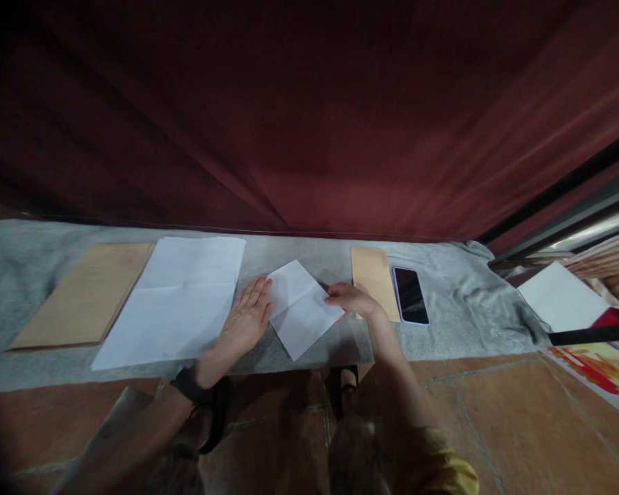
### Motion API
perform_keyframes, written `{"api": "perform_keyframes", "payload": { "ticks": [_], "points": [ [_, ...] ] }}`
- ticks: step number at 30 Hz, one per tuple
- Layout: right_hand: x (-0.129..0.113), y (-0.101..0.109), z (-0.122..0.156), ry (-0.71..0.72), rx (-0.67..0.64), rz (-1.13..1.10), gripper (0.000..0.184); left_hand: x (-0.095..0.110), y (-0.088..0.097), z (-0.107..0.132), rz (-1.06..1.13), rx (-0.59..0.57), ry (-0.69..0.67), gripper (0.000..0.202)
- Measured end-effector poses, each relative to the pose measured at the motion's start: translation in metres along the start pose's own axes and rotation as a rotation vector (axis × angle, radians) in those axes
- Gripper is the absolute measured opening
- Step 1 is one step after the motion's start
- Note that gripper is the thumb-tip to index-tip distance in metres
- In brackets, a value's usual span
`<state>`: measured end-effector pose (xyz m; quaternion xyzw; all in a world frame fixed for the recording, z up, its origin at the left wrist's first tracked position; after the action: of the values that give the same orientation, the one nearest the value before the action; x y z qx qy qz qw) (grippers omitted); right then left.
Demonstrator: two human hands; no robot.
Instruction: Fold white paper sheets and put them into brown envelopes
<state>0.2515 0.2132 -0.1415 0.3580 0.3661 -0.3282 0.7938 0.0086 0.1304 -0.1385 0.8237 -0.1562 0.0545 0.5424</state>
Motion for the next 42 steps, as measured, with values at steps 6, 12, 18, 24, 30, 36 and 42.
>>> {"api": "perform_keyframes", "payload": {
  "ticks": [6, 12, 18, 24, 30, 36, 42],
  "points": [
    [0.004, 0.002, -0.002, -0.029, 0.195, -0.313, 0.031, 0.029, 0.009, 0.002, 0.168, -0.03, -0.122, 0.055],
    [0.014, -0.014, 0.006, -0.126, 0.207, -0.281, 0.021, 0.037, 0.007, 0.012, 0.194, -0.153, -0.278, 0.063],
    [0.016, -0.019, 0.014, -0.182, 0.217, -0.217, 0.016, 0.042, 0.0, 0.031, 0.125, -0.234, -0.381, 0.068],
    [0.016, -0.015, 0.013, -0.234, 0.159, 0.1, 0.012, 0.041, 0.004, 0.032, 0.083, -0.197, -0.389, 0.058],
    [-0.013, 0.012, 0.02, 0.046, 0.586, 0.574, 0.017, 0.045, 0.008, 0.039, 0.09, -0.158, -0.406, 0.048],
    [-0.053, -0.075, 0.017, 0.721, 0.14, 0.431, 0.03, 0.057, 0.013, 0.045, 0.085, -0.186, -0.417, 0.04],
    [-0.056, -0.115, 0.0, 0.838, 0.043, 0.562, 0.041, 0.061, 0.023, 0.046, 0.127, -0.212, -0.408, 0.035]
  ]
}}
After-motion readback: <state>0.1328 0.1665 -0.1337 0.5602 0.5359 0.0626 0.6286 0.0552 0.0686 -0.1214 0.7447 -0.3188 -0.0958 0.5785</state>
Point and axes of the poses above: each hand's wrist, its own z-axis away from the middle knuckle, its own y-axis out of the back of the hand, x = y × z, the point moved 6 cm from there along -z, towards the middle knuckle, and after that the axes turned 10 degrees about x, right-handed, at the moved point
